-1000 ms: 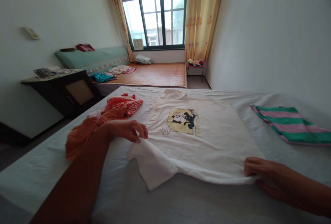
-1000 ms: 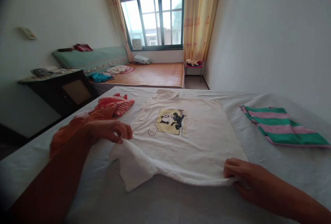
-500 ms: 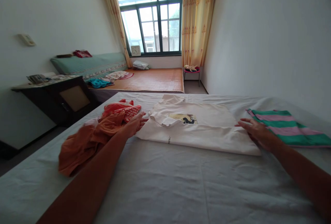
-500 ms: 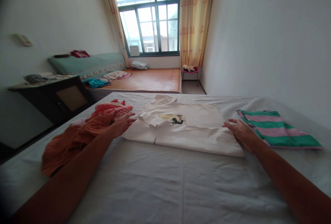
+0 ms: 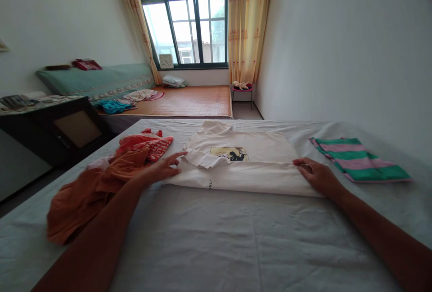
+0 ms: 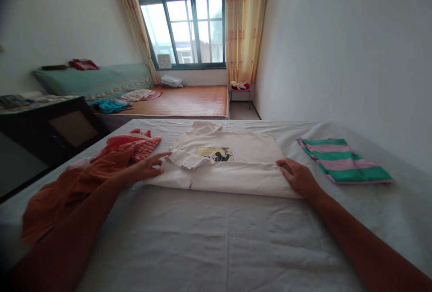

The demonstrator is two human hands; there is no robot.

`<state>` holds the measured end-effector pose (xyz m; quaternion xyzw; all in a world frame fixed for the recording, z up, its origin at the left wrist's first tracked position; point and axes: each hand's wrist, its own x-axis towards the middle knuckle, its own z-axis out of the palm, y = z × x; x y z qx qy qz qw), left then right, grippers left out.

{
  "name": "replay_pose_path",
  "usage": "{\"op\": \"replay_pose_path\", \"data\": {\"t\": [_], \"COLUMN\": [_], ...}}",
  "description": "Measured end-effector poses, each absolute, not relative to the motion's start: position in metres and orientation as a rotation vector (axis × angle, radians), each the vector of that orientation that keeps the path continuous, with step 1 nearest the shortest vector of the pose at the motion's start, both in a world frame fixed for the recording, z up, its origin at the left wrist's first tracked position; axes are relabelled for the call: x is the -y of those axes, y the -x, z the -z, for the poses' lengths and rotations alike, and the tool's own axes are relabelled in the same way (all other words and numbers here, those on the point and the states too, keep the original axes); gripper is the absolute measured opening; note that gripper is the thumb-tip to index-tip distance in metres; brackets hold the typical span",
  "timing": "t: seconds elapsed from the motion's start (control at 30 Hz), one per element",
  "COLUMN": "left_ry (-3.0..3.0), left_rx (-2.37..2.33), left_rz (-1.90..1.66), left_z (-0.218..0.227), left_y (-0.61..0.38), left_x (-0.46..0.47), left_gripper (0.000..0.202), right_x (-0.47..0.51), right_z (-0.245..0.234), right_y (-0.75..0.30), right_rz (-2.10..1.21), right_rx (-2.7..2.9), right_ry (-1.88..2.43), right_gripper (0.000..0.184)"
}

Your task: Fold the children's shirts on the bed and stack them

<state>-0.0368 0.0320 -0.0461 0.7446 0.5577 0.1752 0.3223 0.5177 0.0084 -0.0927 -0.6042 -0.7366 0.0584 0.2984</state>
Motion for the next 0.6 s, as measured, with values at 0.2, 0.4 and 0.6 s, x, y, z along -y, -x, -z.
{"op": "replay_pose_path", "data": {"t": [0.2,0.4,0.6], "left_ry": [-2.092,-2.052,-2.022], "left_rx": [-1.731,-1.759,-1.736], "left_rz": [-0.532,-0.706,-0.783], "left_z": [0.051,0.058,0.07], "left_y": [0.018,0.016,0.025], "left_x": [-0.028,-0.028,-0.034], "left_gripper": [0.065,0.065,0.059], "right_x": [-0.007,0.0,0.017], "right_z": [0.1,0.086,0.053], "right_y": [-0.527,-0.507,-0.393], "right_rz": [0.164,0.428,0.137], "right_rx": [2.198,2.165,2.471], "right_ry": [1.661,1.565,1.17], "right_gripper": [0.028,0.036,0.035]}}
